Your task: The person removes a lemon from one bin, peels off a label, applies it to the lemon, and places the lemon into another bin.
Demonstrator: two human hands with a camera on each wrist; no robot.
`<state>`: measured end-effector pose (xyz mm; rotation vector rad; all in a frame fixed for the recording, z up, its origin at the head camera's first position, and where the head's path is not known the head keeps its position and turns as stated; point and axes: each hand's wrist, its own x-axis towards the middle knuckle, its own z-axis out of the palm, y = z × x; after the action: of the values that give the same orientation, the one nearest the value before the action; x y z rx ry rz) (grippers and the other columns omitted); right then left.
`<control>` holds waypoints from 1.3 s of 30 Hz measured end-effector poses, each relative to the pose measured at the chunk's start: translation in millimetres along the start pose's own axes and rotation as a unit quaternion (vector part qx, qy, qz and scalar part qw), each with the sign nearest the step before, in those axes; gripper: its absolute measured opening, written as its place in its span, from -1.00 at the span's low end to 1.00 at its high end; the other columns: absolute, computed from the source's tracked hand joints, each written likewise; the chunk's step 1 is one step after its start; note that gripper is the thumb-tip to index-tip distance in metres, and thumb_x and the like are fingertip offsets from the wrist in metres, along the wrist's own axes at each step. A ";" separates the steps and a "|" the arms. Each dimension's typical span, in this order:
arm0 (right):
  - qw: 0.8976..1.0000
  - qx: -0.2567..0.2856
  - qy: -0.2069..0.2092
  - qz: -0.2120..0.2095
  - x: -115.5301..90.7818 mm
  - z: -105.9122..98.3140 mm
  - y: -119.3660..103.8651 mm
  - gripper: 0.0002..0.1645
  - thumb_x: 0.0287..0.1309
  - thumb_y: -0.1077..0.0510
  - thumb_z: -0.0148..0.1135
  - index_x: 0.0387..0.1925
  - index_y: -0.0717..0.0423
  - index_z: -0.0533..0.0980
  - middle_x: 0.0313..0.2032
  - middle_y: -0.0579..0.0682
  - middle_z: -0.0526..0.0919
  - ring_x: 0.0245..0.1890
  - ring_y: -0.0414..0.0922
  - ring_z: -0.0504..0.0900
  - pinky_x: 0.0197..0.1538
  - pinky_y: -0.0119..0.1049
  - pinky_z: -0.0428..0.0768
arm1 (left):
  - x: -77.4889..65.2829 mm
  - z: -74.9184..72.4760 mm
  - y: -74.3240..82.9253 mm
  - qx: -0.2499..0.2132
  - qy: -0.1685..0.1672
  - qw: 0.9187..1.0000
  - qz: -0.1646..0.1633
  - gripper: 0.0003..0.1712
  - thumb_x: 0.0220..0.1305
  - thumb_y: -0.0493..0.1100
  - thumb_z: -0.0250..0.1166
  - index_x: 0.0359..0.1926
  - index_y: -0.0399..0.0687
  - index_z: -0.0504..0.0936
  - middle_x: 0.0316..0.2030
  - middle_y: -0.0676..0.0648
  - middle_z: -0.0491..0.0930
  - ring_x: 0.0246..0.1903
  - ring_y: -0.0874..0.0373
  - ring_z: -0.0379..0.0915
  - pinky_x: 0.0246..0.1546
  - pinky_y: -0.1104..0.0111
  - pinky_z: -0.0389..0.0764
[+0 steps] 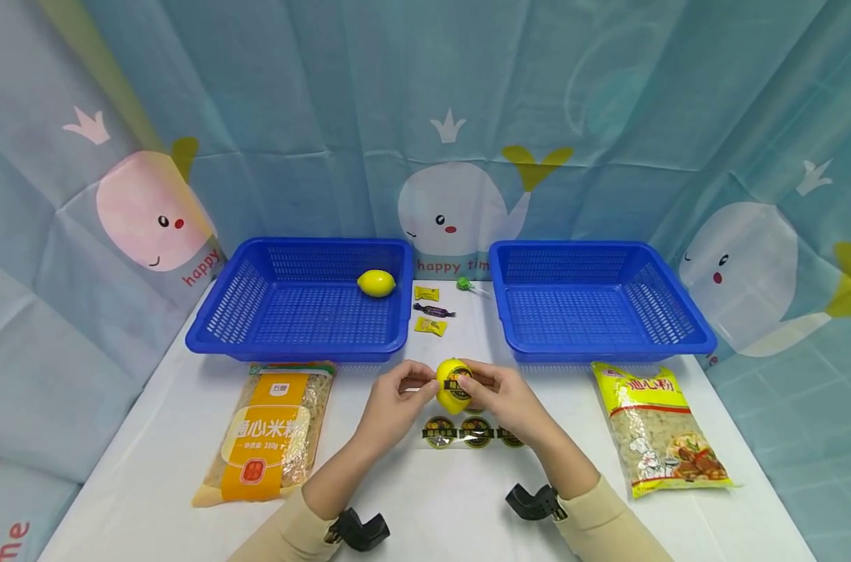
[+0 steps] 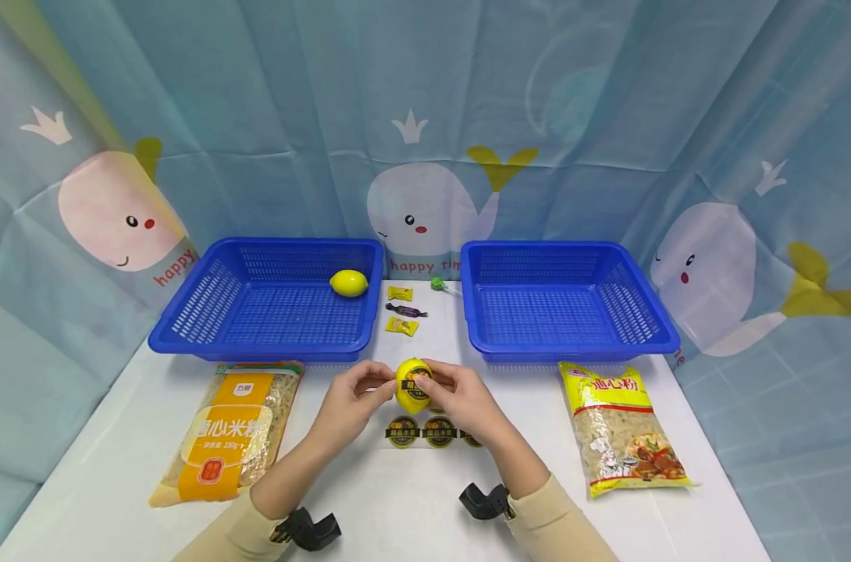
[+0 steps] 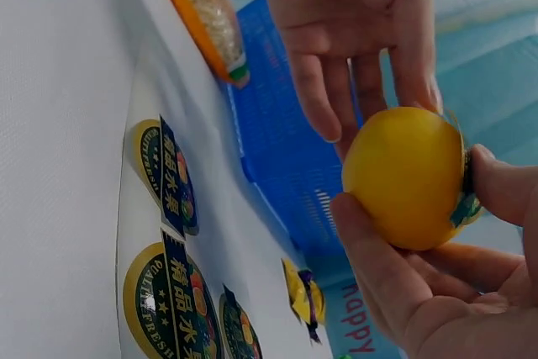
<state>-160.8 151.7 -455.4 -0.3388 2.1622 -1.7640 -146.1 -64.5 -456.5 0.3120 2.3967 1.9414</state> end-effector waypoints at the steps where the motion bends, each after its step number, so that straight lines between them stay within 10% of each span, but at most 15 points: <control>1: 1.000 0.004 -0.002 0.000 -0.3 -0.3 -0.2 -0.31 0.44 -0.08 0.18 0.39 0.27 0.37 0.17 0.26 0.62 0.07 0.04 0.69 0.08 0.03 0.69 | 0.0 -0.4 -0.8 -0.009 -0.010 1.000 0.001 -0.67 0.29 -0.16 0.42 0.04 -0.10 0.65 0.00 -0.07 0.65 0.00 0.04 0.62 -0.05 0.38 0.71; 6: 1.000 0.012 0.004 -0.001 -1.4 -0.8 -2.4 -0.30 0.42 -0.08 0.20 0.40 0.25 0.35 0.17 0.24 0.62 0.07 0.01 0.70 0.10 0.02 0.68 | 0.3 -0.3 -2.7 -0.017 -0.042 0.999 0.027 -0.36 0.18 -0.18 0.51 0.29 -0.01 0.56 0.21 -0.08 0.53 0.10 -0.05 0.57 0.03 0.37 0.69; 27: 0.991 -0.058 0.123 0.006 2.1 18.8 -24.9 -0.34 -0.10 -0.06 0.62 0.06 0.09 0.64 -0.15 0.01 0.77 -0.17 -0.07 0.72 -0.20 -0.25 0.75 | -2.0 -1.4 -3.3 -0.001 -0.027 0.994 0.106 -0.40 0.11 -0.27 0.50 0.23 -0.12 0.62 -0.07 -0.11 0.60 -0.09 0.01 0.67 -0.02 0.28 0.72; 39: 0.999 0.017 0.024 -0.013 2.7 5.2 -19.7 -0.36 0.18 0.04 0.47 0.22 0.26 0.54 -0.01 0.20 0.72 -0.05 0.01 0.76 -0.09 -0.24 0.76 | 3.1 -6.8 -8.0 -0.058 -0.043 0.995 0.061 -0.40 0.08 -0.27 0.53 0.21 -0.10 0.65 -0.02 -0.15 0.58 -0.02 -0.03 0.65 0.04 0.29 0.70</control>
<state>-161.7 142.0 -437.3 -0.3203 2.1662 -1.8394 -151.2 -72.0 -462.5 0.5374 2.2498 2.0609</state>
